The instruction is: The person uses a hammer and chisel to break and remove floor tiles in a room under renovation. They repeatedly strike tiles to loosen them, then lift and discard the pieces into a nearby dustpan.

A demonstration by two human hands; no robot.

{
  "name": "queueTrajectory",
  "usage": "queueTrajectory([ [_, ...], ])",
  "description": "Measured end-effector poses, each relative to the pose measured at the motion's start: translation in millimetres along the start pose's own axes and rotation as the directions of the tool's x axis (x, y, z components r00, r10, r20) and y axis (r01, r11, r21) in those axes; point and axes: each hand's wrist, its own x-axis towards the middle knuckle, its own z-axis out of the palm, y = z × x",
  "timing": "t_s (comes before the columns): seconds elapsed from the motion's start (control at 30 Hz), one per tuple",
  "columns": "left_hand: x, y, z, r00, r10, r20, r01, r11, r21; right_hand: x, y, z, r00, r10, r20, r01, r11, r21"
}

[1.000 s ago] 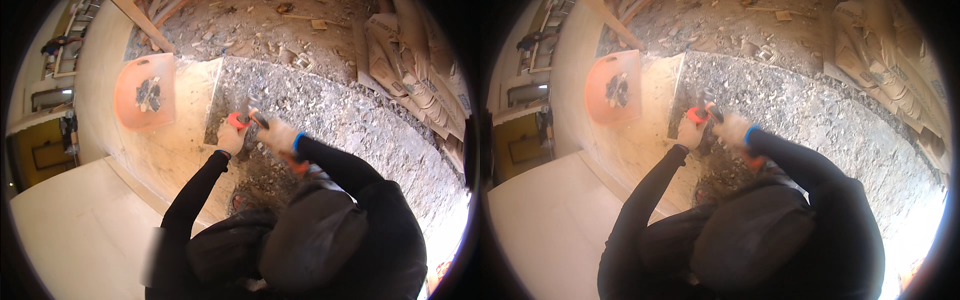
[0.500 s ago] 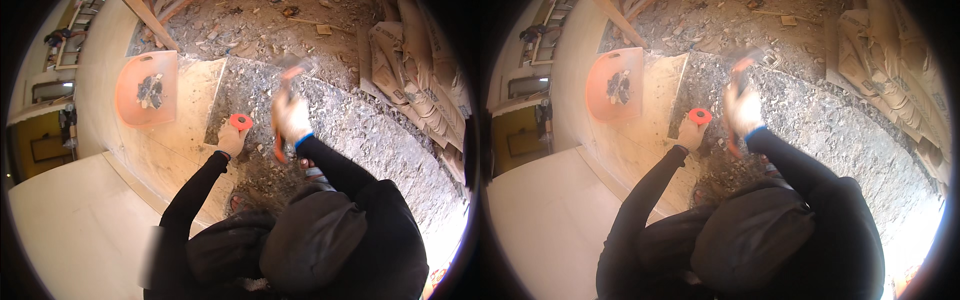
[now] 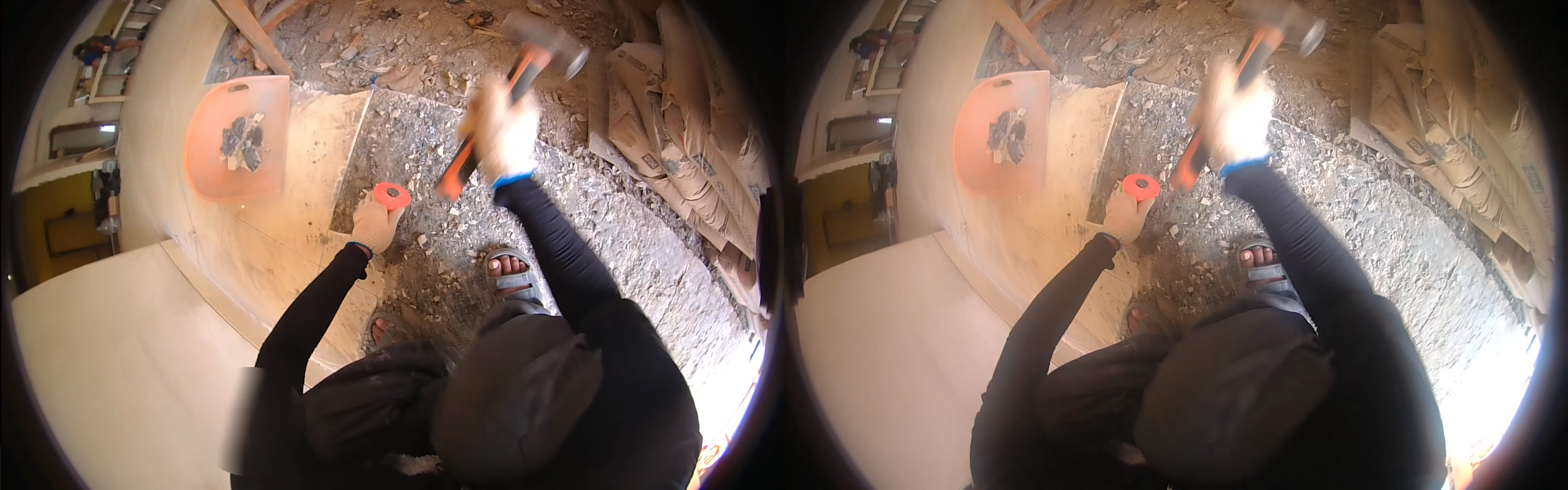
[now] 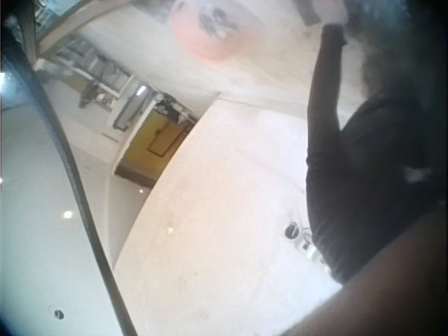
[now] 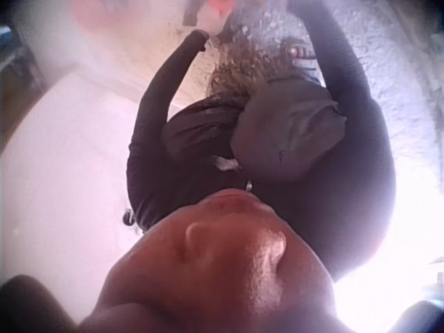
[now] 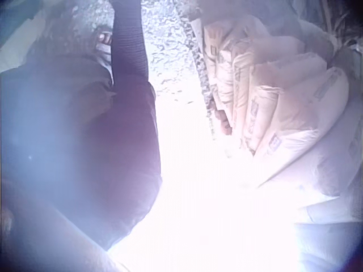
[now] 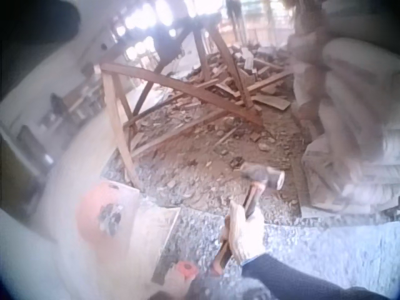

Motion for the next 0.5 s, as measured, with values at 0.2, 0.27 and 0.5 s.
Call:
queueTrajectory([
  [0.2,2.7,11.5,-10.2,0.986,-0.109,0.126,0.113,0.993,-0.024,-70.0,79.7,-29.5,0.432,0.763,0.481,-0.431,0.643,-0.634],
  [0.27,4.0,7.4,-6.6,0.996,-0.064,0.058,0.066,0.997,-0.026,-52.5,52.6,-35.4,0.564,0.71,0.423,-0.348,0.668,-0.658],
  [0.5,-1.4,-6.4,6.3,0.998,-0.035,0.056,0.035,0.999,0.007,21.0,-26.8,-5.0,0.977,-0.141,0.162,0.127,0.987,0.093],
])
